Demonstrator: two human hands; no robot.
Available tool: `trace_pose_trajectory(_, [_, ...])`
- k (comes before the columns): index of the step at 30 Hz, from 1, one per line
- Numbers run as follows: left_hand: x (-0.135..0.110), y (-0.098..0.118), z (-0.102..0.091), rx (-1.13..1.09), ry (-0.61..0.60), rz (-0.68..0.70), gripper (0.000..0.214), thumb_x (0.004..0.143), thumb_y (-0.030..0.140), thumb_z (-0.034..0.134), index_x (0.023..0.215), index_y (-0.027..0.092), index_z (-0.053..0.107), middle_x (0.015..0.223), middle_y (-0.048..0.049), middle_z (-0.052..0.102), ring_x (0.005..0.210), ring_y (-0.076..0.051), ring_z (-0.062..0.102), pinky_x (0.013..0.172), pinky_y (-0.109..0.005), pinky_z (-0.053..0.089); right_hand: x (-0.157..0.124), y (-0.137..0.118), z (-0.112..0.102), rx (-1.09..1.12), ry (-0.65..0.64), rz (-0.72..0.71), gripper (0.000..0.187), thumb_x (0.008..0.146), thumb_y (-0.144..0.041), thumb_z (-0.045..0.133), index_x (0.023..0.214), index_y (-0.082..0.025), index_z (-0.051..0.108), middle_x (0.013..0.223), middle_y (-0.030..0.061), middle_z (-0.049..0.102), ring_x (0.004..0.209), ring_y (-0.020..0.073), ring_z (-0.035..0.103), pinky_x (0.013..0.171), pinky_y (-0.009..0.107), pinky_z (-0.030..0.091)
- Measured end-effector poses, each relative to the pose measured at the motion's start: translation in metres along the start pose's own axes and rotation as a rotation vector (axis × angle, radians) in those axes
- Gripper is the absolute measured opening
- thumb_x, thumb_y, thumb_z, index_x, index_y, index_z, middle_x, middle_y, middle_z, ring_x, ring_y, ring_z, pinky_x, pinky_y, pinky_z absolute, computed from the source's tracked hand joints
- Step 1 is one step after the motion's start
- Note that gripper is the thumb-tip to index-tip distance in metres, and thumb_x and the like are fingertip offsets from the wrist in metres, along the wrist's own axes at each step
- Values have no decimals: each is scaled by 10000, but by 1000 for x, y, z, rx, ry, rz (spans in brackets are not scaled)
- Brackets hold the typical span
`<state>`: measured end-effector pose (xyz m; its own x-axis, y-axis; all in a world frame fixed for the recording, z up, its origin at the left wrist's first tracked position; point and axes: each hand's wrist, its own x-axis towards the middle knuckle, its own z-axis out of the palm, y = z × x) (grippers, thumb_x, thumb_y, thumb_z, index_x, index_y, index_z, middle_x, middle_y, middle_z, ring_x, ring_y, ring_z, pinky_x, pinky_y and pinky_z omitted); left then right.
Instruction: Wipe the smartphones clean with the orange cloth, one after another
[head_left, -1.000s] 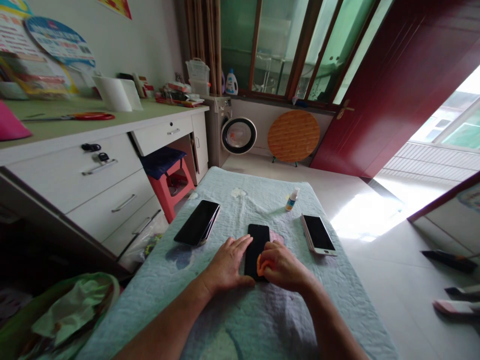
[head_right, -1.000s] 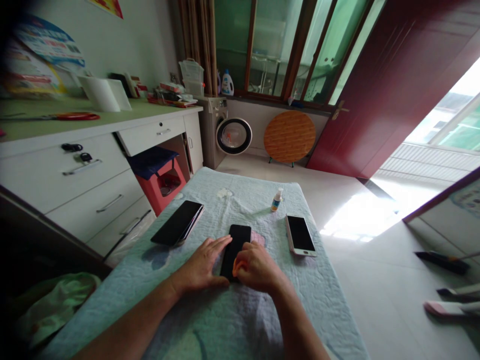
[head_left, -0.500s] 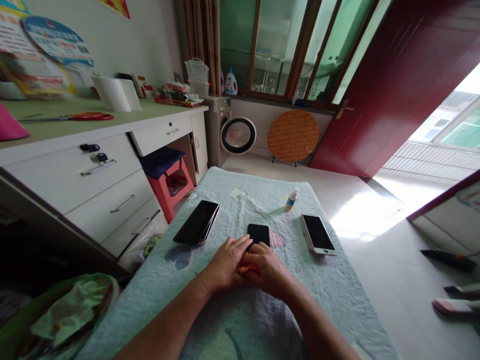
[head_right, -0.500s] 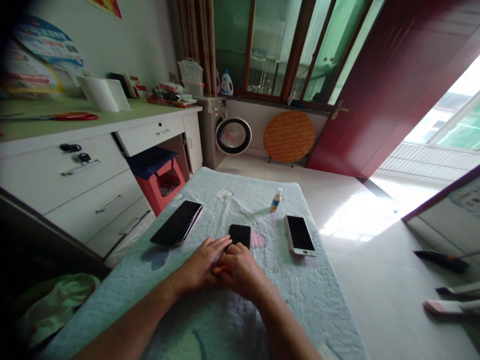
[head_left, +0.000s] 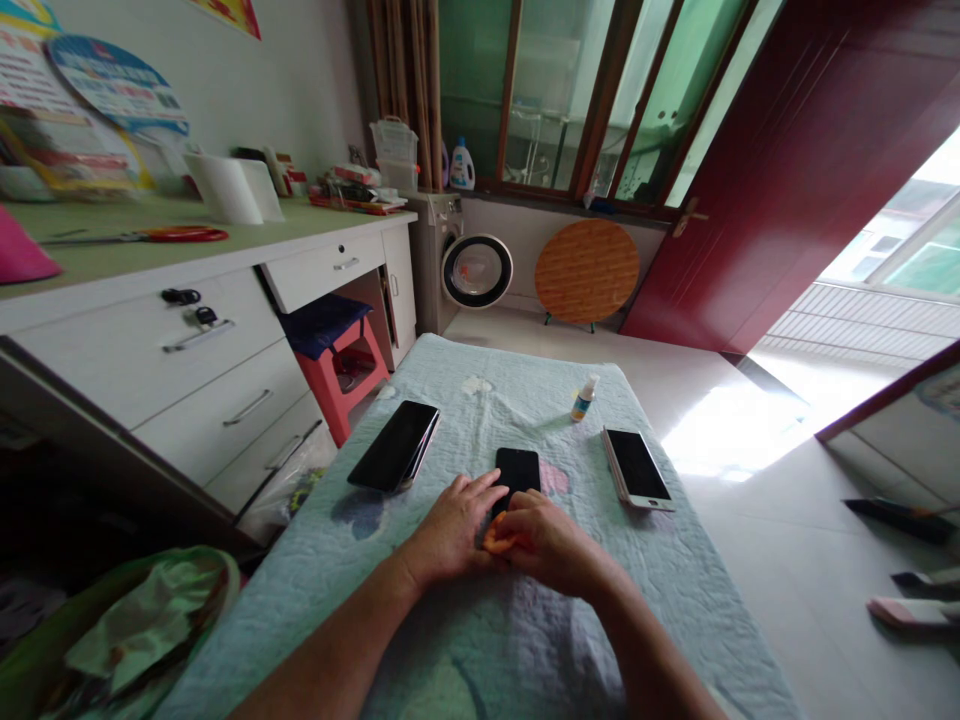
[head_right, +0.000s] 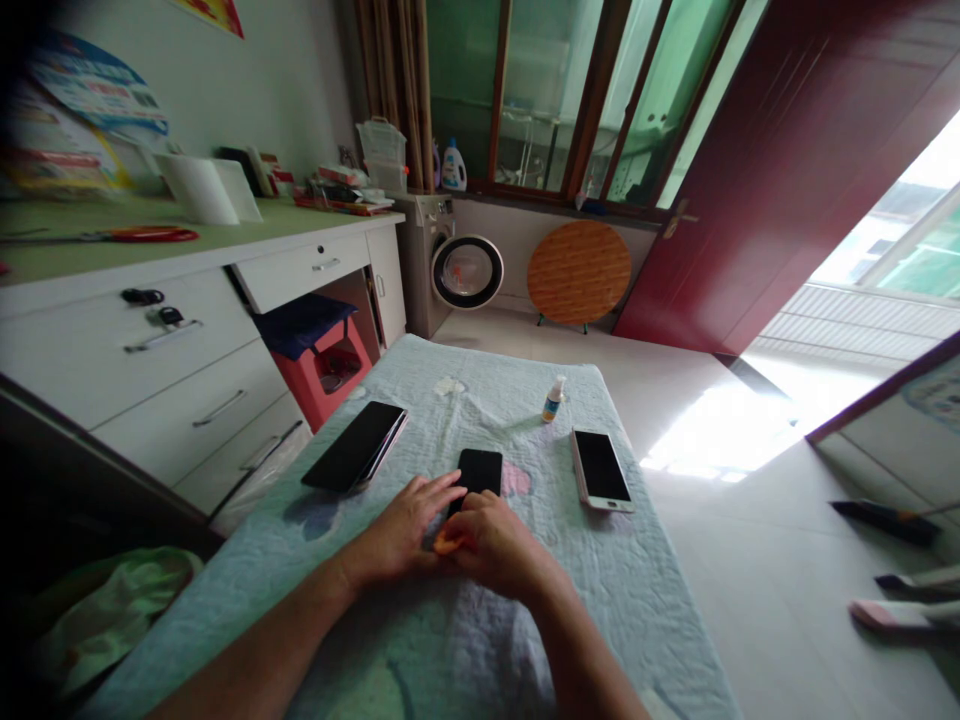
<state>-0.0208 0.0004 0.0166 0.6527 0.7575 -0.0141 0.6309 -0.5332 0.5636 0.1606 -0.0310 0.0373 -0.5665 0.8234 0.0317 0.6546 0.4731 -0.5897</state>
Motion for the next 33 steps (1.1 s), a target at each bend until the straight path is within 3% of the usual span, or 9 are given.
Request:
trace_pose_trajectory(5, [0,-1,0,-9,-5,6,830,627,566,750,1328,203,493,1482,-134,359,1250,-338,423,1059,-476,313,-3,-1,-9,32,-60,9,140,830,-186,596,782,-215,724,771,6,627,805,132,533,741,236,358])
trace_pose_trajectory(10, [0,-1,1,-6,-2,15,836,642,591,731,1330,182,491,1480,-143,361,1239,-338,434,1054,-472,325,-9,6,-17,64,-113,47,160,784,-161,612,843,-226,745,768,3,611,724,108,532,670,204,371])
trace_pose_trajectory(15, [1,-1,1,16,-4,-5,846,594,414,795,1344,196,469,1486,-124,359,1259,-330,420,1061,-471,326,-17,16,-23,166,-172,112,203,758,-159,608,885,-228,750,819,6,605,709,100,552,631,185,387])
trace_pose_trajectory(20, [0,0,0,21,-4,-10,845,591,383,787,1349,202,461,1493,-115,349,1272,-328,411,1073,-470,315,-21,20,-28,192,-201,136,204,740,-145,589,850,-210,747,821,4,621,700,99,549,611,189,380])
trace_pose_trajectory(33, [0,-2,2,9,6,-5,854,592,406,787,1352,205,453,1490,-122,353,1295,-328,391,1084,-484,290,-24,27,-29,63,-109,207,168,659,-101,568,728,-169,705,706,-4,627,642,97,525,572,193,347])
